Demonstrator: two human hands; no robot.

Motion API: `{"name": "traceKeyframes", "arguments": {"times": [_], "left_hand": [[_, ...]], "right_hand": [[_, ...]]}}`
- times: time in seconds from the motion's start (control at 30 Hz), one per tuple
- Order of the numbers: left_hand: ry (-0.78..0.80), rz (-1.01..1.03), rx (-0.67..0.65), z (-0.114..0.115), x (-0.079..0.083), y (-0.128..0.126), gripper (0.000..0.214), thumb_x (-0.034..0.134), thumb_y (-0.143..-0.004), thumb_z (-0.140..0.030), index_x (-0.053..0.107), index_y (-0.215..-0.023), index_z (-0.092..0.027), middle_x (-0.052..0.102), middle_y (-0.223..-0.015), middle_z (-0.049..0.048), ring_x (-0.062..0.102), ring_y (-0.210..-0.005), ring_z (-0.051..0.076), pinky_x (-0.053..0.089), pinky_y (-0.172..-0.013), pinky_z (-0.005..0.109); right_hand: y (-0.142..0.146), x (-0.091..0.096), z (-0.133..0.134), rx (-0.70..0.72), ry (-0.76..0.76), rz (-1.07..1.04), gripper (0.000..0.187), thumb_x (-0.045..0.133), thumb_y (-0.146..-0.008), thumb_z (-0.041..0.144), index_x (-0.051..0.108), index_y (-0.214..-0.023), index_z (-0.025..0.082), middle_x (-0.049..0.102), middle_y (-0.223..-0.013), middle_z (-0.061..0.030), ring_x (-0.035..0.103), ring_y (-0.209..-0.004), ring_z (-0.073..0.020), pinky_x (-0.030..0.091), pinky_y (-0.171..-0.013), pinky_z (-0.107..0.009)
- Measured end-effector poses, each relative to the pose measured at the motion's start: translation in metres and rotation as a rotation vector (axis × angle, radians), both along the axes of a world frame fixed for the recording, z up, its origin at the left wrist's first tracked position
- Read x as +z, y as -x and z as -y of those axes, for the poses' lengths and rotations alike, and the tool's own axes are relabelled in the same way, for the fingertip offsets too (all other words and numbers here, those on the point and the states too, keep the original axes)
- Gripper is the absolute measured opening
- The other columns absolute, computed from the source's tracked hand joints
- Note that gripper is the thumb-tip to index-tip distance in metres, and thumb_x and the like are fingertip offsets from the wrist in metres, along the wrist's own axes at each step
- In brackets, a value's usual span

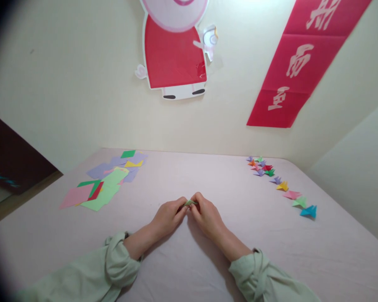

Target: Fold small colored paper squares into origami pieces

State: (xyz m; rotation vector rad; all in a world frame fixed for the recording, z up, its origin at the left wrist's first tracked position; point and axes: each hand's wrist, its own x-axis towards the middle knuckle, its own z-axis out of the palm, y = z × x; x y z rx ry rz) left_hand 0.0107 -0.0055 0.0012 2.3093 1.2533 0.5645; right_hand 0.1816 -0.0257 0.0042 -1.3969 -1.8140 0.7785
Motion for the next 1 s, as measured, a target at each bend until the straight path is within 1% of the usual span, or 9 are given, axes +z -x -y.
{"name": "traceKeyframes", "arguments": {"times": [0.17, 0.27, 0.4, 0.53, 0.67, 0.77, 0.83, 0.93, 1.0], "left_hand": [[0.004, 0.031, 0.025, -0.001, -0.002, -0.001, 0.016, 0.043, -0.092, -0.026, 0.053, -0.079, -0.023, 0.061, -0.069, -0.0011, 0.055, -0.064, 0.016, 0.031, -0.06, 0.025], [0.014, 0.043, 0.026, -0.001, -0.001, -0.001, 0.016, 0.045, -0.092, -0.028, 0.053, -0.079, -0.023, 0.061, -0.068, -0.0014, 0.054, -0.063, 0.015, 0.03, -0.059, 0.025], [0.026, 0.05, 0.012, -0.001, 0.002, 0.0, 0.022, 0.045, -0.092, -0.032, 0.051, -0.074, -0.022, 0.058, -0.065, -0.0016, 0.052, -0.06, 0.015, 0.029, -0.058, 0.025], [0.038, 0.096, -0.009, -0.002, 0.002, 0.0, 0.022, 0.044, -0.092, -0.03, 0.05, -0.072, -0.022, 0.056, -0.065, -0.0024, 0.05, -0.06, 0.014, 0.029, -0.059, 0.024], [0.049, 0.145, 0.009, -0.002, 0.005, -0.001, 0.026, 0.042, -0.093, -0.033, 0.05, -0.072, -0.021, 0.055, -0.064, -0.0025, 0.047, -0.06, 0.014, 0.029, -0.058, 0.024], [0.059, 0.169, 0.02, -0.001, 0.008, -0.001, 0.028, 0.041, -0.094, -0.035, 0.05, -0.07, -0.021, 0.053, -0.063, -0.0026, 0.046, -0.059, 0.014, 0.029, -0.058, 0.024], [0.06, 0.176, 0.032, 0.0, 0.009, -0.002, 0.029, 0.041, -0.093, -0.036, 0.049, -0.069, -0.021, 0.052, -0.062, -0.0027, 0.045, -0.058, 0.013, 0.029, -0.058, 0.024], [0.053, 0.189, 0.036, 0.0, 0.009, -0.002, 0.03, 0.042, -0.093, -0.035, 0.049, -0.068, -0.021, 0.051, -0.062, -0.0031, 0.045, -0.058, 0.013, 0.029, -0.058, 0.024], [0.046, 0.196, 0.037, 0.0, 0.008, -0.002, 0.029, 0.042, -0.093, -0.034, 0.049, -0.068, -0.021, 0.051, -0.061, -0.0033, 0.045, -0.058, 0.013, 0.029, -0.057, 0.024]], "right_hand": [[0.001, 0.002, 0.002, -0.019, -0.005, 0.144, 0.006, 0.044, -0.087, 0.02, 0.047, -0.082, 0.023, 0.057, -0.072, 0.0019, 0.051, -0.065, -0.0161, 0.034, -0.062, -0.027], [0.002, 0.003, 0.003, -0.017, -0.014, 0.171, 0.007, 0.044, -0.086, 0.02, 0.046, -0.08, 0.023, 0.056, -0.069, 0.0024, 0.05, -0.064, -0.0156, 0.033, -0.061, -0.026], [0.003, 0.003, 0.003, -0.006, -0.03, 0.188, 0.008, 0.045, -0.085, 0.019, 0.048, -0.079, 0.023, 0.056, -0.069, 0.0023, 0.05, -0.063, -0.0151, 0.033, -0.06, -0.025], [0.001, 0.003, 0.0, 0.007, -0.005, 0.09, 0.009, 0.046, -0.083, 0.018, 0.051, -0.078, 0.022, 0.057, -0.068, 0.0024, 0.05, -0.063, -0.0146, 0.034, -0.061, -0.025], [-0.001, 0.003, -0.004, 0.016, 0.021, -0.038, 0.011, 0.046, -0.082, 0.017, 0.053, -0.076, 0.021, 0.057, -0.066, 0.0026, 0.05, -0.063, -0.0145, 0.036, -0.061, -0.025], [0.0, 0.003, -0.006, -0.037, 0.012, -0.086, 0.012, 0.046, -0.082, 0.019, 0.052, -0.073, 0.022, 0.054, -0.063, 0.0034, 0.049, -0.061, -0.0142, 0.036, -0.059, -0.025], [0.001, 0.002, -0.006, -0.063, 0.036, -0.136, 0.013, 0.045, -0.082, 0.019, 0.051, -0.072, 0.022, 0.054, -0.06, 0.0038, 0.049, -0.057, -0.0138, 0.036, -0.056, -0.025], [0.002, 0.0, -0.007, -0.08, 0.087, -0.204, 0.012, 0.045, -0.081, 0.019, 0.051, -0.071, 0.022, 0.055, -0.057, 0.0041, 0.05, -0.053, -0.0135, 0.037, -0.053, -0.025], [0.0, -0.002, -0.008, -0.1, 0.1, -0.23, 0.011, 0.046, -0.08, 0.019, 0.051, -0.07, 0.022, 0.058, -0.058, 0.0035, 0.052, -0.054, -0.0138, 0.039, -0.054, -0.025]]}}
